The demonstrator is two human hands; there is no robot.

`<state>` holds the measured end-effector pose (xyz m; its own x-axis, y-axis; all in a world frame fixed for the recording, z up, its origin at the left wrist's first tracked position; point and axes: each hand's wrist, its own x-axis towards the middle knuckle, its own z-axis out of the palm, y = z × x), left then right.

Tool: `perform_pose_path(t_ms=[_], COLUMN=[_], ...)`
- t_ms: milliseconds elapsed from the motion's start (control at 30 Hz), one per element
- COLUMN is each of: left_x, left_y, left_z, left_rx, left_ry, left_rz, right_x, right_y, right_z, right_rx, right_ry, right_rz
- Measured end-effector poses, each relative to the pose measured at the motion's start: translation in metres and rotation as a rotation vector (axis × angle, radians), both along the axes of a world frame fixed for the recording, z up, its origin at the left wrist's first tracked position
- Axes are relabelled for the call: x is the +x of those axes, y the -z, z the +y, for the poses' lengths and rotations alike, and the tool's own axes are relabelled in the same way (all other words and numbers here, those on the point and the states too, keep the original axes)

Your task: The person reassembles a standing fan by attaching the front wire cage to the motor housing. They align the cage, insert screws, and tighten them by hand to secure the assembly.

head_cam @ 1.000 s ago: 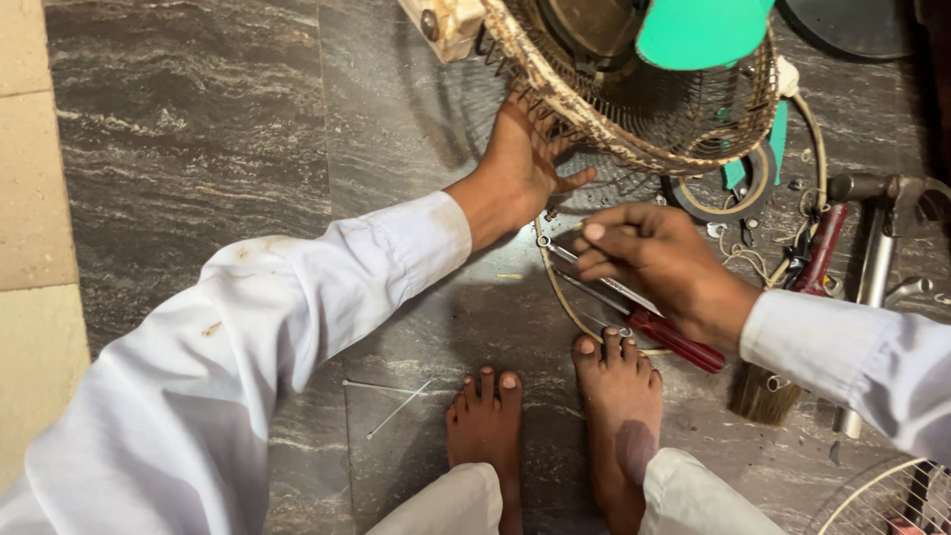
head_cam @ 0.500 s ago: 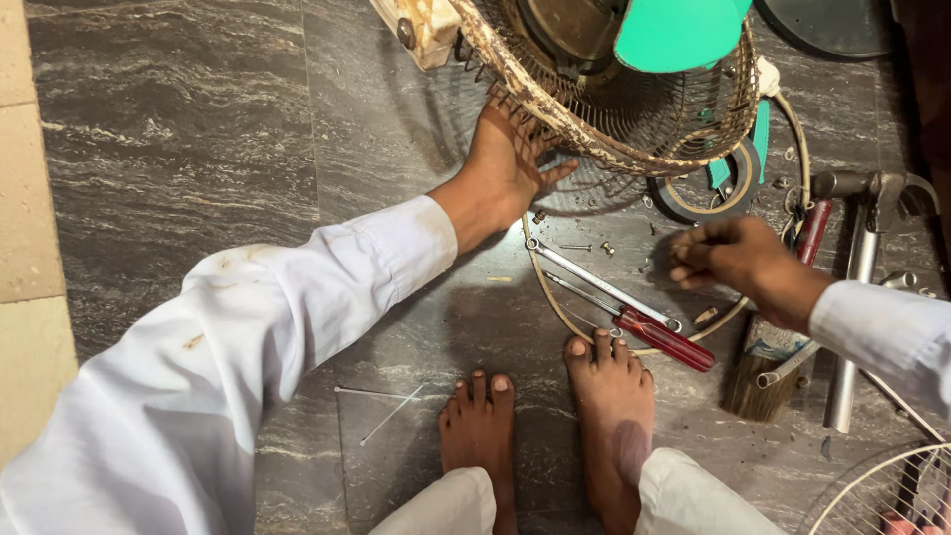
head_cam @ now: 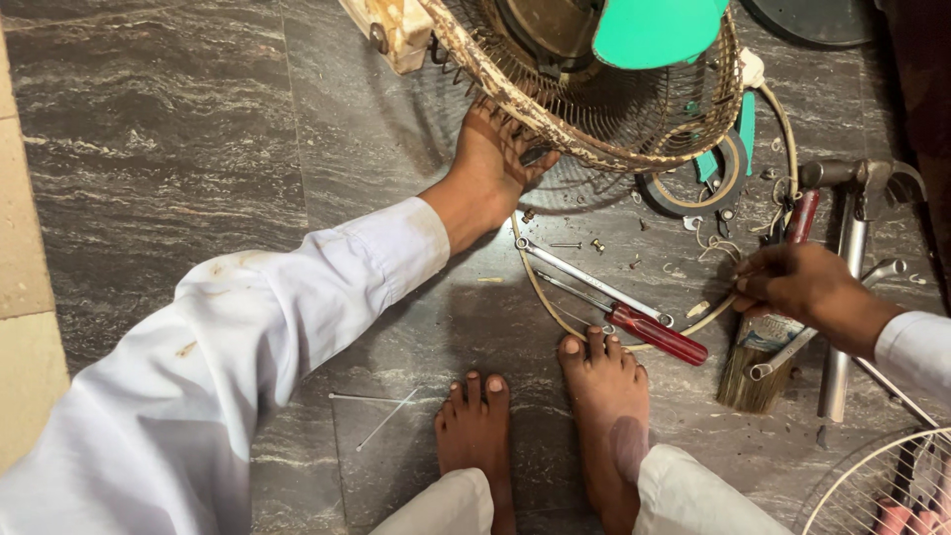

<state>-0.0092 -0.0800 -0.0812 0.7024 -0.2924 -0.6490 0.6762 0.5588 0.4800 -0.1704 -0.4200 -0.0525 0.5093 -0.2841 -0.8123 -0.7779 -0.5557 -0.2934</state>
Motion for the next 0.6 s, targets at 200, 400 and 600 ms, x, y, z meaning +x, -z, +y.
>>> perform_pose_path(t_ms=[200, 400, 600], left_x=[-0.001, -0.001, 0.000], left_y=[-0.004, -0.001, 0.003], left_z=[0.002, 0.005, 0.012], left_rx=[-0.012, -0.024, -0.127], left_ry=[0.004, 0.006, -0.014], left_rz=[0.011, 0.001, -0.025], right_x=[0.003, 0.035, 0.072], right_y=[-0.010, -0.019, 0.002], right_z=[0.011, 0.011, -0.032], right_rx=[0.027, -0.064, -0.393], right_ry=[0.075, -0.119, -0.573], right_rz=[-0.002, -0.133, -0.419])
